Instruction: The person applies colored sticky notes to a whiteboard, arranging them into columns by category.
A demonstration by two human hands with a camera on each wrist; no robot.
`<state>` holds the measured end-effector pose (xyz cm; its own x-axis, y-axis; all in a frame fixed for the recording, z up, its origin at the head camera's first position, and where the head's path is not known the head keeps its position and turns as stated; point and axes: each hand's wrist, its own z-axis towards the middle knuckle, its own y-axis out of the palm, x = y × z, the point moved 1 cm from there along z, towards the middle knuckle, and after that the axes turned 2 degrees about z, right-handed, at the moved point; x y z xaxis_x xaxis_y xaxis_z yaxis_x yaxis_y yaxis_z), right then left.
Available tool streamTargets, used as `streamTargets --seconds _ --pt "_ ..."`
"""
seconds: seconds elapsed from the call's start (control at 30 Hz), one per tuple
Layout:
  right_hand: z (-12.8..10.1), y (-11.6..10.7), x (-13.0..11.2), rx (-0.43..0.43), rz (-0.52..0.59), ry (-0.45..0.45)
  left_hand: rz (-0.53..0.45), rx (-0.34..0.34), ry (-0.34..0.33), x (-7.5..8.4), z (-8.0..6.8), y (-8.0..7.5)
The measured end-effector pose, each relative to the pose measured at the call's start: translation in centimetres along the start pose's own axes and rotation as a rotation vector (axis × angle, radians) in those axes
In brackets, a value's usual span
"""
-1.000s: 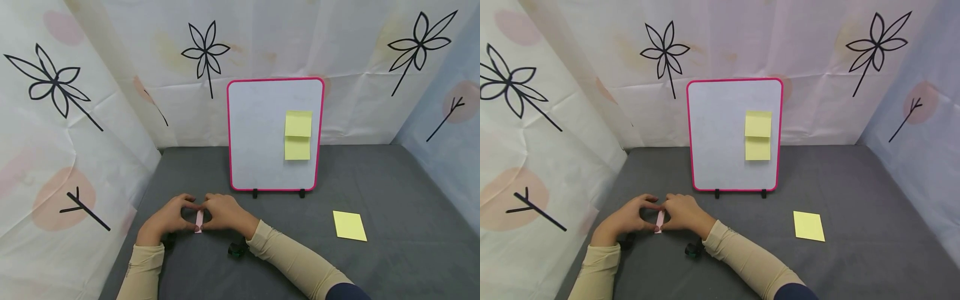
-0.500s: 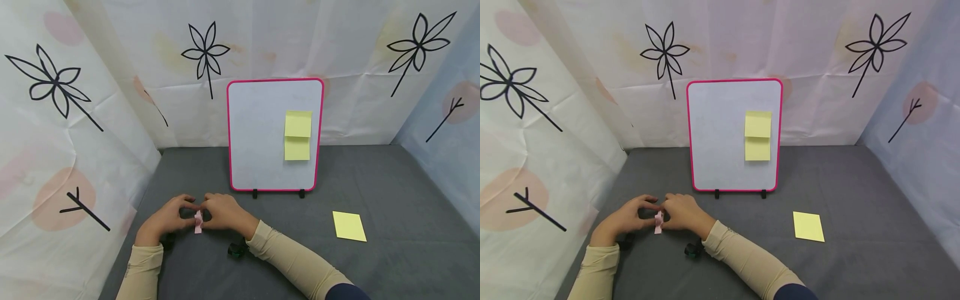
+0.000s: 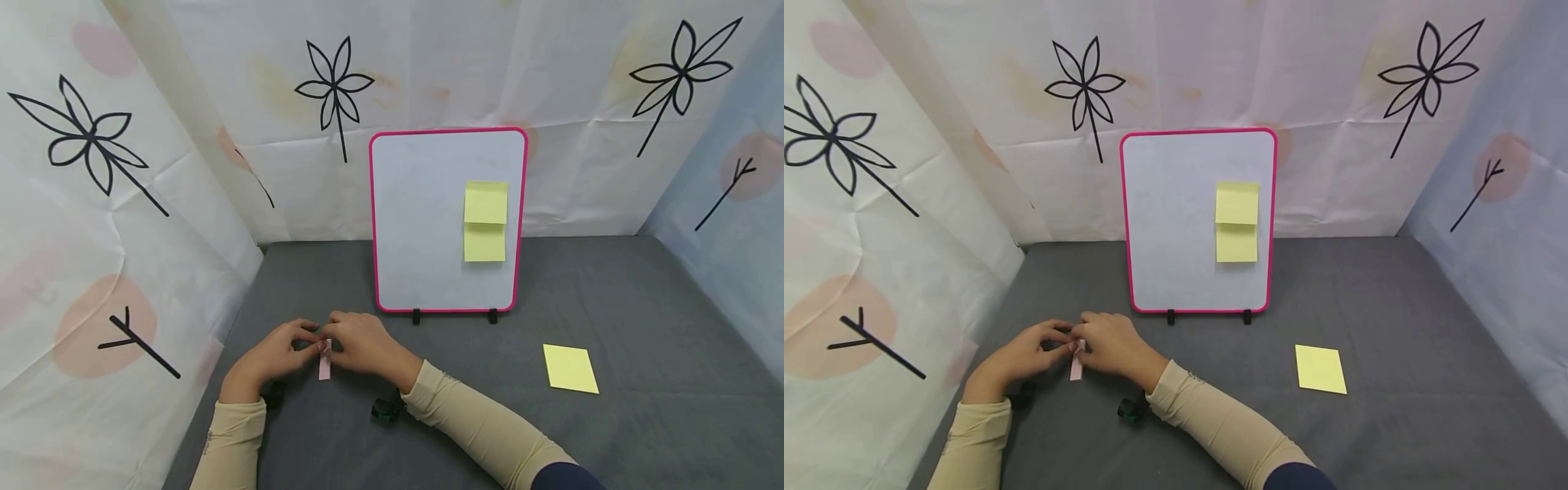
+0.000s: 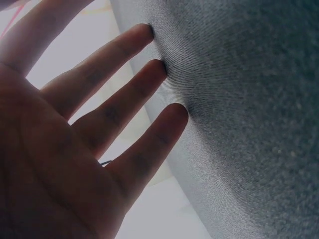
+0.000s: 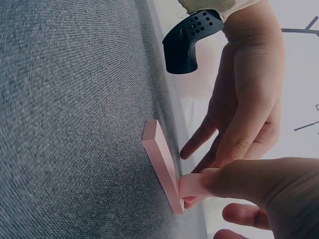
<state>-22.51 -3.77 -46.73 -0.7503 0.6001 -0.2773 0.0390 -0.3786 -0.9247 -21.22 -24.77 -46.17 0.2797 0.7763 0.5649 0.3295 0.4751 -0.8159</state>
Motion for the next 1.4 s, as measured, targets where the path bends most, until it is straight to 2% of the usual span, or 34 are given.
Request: streamTargets --seconds 0.13,0.43,0.67,0.8,1.13,1.3,1.4 --pt "0.1 -0.1 0.0 0.031 0.006 -0.011 0.003 0.003 0.025 -0.1 0.1 -0.1" --pt "0.1 0.0 0.3 0.029 0.002 -0.003 -0.007 -0.003 0.051 -0.2 0.2 0.1" --pt "0.1 0.0 0.4 0.089 -0.043 -0.011 -0.037 -0.02 0.076 0.0 0.3 0.0" --pt "0.1 -0.1 0.3 0.115 -0.068 -0.019 -0.024 -0.004 0.073 0.1 0.4 0.0" --pt "0.3 0.1 0.7 0.126 -0.07 -0.002 0.003 0.157 0.088 0.3 0.0 0.2" --pt "0.3 0.0 1.2 0.089 0.004 0.074 0.018 0.251 0.141 0.4 0.1 0.1" --pt "0.4 -0.1 1.6 0.078 0.054 0.117 0.023 0.28 0.167 0.6 0.1 0.0"
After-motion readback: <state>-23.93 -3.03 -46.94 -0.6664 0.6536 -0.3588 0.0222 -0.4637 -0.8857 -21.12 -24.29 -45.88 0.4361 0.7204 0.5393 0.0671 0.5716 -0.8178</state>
